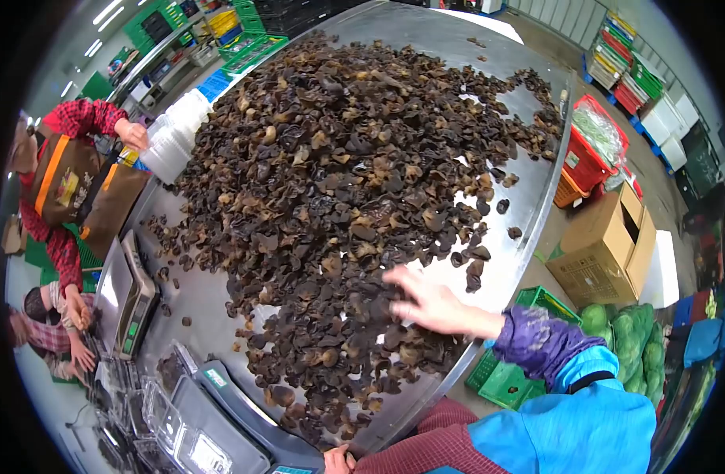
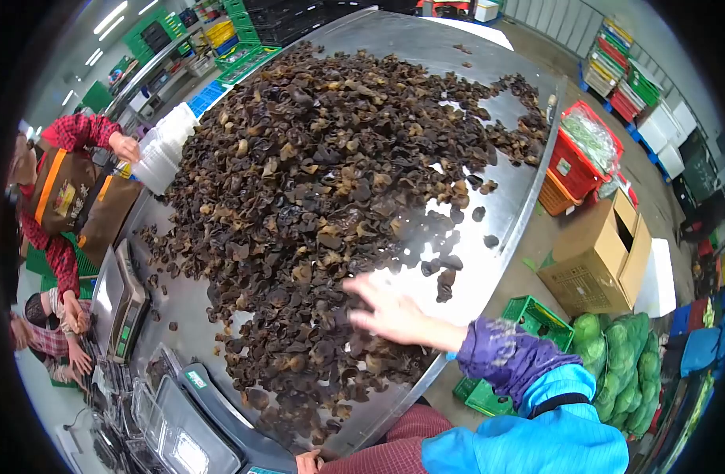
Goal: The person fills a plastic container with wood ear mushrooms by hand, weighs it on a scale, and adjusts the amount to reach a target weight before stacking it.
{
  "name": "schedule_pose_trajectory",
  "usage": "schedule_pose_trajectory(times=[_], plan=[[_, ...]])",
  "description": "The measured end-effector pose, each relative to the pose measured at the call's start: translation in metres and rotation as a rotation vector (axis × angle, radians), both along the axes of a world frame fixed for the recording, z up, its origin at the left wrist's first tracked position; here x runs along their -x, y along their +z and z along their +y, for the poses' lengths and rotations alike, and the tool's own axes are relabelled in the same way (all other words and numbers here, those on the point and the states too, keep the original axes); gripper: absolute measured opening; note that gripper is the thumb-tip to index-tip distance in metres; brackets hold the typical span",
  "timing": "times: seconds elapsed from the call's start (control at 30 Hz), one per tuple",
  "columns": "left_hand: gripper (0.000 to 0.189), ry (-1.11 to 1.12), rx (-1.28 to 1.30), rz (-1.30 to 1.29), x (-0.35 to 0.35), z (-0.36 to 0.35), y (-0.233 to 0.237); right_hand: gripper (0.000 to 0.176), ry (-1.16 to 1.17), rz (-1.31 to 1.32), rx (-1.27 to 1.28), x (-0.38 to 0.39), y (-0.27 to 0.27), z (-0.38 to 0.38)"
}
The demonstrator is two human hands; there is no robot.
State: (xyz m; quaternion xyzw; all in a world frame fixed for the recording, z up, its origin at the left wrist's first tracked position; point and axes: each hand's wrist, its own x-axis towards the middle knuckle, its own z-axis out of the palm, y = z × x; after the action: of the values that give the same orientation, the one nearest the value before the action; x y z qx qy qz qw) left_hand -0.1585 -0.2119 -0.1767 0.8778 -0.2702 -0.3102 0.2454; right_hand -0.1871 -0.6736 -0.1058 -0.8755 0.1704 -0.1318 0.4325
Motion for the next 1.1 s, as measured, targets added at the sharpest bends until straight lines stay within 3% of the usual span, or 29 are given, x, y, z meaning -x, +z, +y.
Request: schedule_pose_trajectory(times=[0.03,0.1,0.17,0.27,0.37,0.5,0.6,0.77,0.97,1.1], plan=[[0.024,0.009,-0.005,-0.001,0.001,0.001,-0.001,0.045,-0.038,-0.098,0.03,-0.012,0.004,-0.015],[0.024,0.019,-0.012,-0.003,0.002,0.003,-0.002,0.037,-0.192,-0.025,0.129,-0.031,0.006,-0.059],[0.024,0.032,-0.017,-0.002,0.003,0.003,-0.005,0.029,-0.299,-0.128,0.342,-0.05,0.004,-0.099],[0.024,0.05,-0.034,0.001,0.005,0.005,-0.009,0.014,-0.324,-0.141,0.358,-0.082,0.013,-0.124],[0.024,0.064,-0.052,-0.007,0.005,0.006,-0.013,0.017,-0.332,-0.07,0.219,-0.118,0.013,-0.127],[0.024,0.097,-0.088,-0.032,0.008,0.01,-0.015,0.02,-0.334,0.026,0.219,-0.145,0.005,-0.118],[0.024,0.035,-0.048,-0.162,0.009,-0.021,0.029,0.02,-0.34,-0.028,0.239,-0.153,-0.003,-0.118],[0.025,0.04,-0.03,-0.173,0.007,-0.022,0.026,0.018,-0.284,-0.009,0.12,-0.155,0.005,-0.117],[0.026,0.043,-0.048,-0.124,0.001,-0.021,0.022,0.022,-0.248,-0.061,0.118,-0.138,0.006,-0.109],[0.027,0.044,-0.051,-0.078,-0.001,-0.02,0.017,0.033,-0.403,-0.027,0.095,-0.081,0.018,-0.123]])
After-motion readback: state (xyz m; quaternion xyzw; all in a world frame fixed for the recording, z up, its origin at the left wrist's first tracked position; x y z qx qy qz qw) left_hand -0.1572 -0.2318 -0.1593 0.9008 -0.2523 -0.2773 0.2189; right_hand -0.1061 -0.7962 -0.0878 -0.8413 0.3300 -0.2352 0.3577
